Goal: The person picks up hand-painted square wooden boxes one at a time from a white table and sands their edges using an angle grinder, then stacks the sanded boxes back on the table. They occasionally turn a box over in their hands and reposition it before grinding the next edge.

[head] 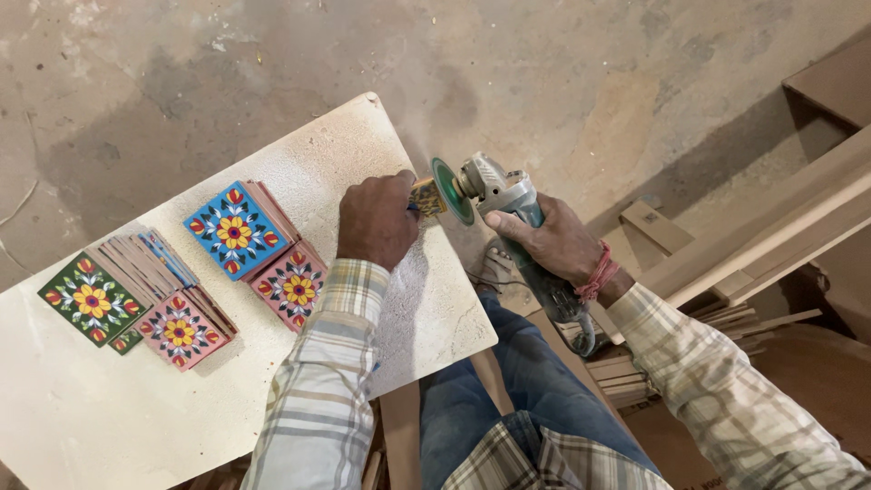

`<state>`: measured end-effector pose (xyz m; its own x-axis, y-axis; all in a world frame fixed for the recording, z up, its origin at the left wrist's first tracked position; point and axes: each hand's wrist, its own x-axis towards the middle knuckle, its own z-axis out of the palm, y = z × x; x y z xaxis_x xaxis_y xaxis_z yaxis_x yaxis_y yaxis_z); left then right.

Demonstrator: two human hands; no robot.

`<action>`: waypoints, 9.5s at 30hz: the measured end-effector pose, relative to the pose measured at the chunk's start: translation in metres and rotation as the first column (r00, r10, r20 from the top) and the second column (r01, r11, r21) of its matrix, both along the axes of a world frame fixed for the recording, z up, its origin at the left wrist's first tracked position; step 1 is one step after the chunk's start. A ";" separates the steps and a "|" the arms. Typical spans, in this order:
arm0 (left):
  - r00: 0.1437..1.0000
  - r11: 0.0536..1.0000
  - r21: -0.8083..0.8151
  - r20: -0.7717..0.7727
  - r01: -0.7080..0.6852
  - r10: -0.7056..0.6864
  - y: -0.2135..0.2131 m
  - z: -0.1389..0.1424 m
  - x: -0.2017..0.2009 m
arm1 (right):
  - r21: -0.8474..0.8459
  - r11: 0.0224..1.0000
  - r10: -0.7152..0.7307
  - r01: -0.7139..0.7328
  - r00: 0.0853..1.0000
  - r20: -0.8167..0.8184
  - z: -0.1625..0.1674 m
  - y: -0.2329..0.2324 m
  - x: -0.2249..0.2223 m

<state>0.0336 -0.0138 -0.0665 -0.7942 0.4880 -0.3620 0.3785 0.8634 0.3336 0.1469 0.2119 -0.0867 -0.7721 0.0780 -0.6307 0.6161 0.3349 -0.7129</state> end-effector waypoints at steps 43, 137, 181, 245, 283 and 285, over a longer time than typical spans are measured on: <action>0.998 0.999 0.043 -0.061 -0.001 0.004 -0.010 -0.011 0.011 | -0.286 0.921 -0.195 0.267 0.947 0.255 -0.017 -0.006 0.028; 0.988 0.997 0.038 -0.139 -0.061 0.066 -0.025 -0.014 0.031 | -0.250 0.914 -0.219 0.319 0.908 0.356 0.017 -0.055 0.032; 0.989 0.996 0.048 -0.123 -0.078 0.083 -0.023 -0.019 0.028 | -0.202 0.939 -0.209 0.280 0.926 0.315 0.002 -0.055 0.045; 0.979 0.995 0.047 -0.183 -0.088 0.095 -0.025 -0.020 0.033 | -0.220 0.950 -0.132 0.221 0.925 0.356 0.027 -0.049 0.034; 0.984 0.994 0.036 -0.142 -0.104 0.108 -0.024 -0.007 0.030 | -0.193 0.954 -0.172 0.229 0.946 0.275 0.059 -0.055 0.029; 0.985 0.994 0.037 -0.137 -0.103 0.107 -0.024 -0.006 0.029 | -0.194 0.957 -0.161 0.216 0.951 0.263 0.054 -0.055 0.030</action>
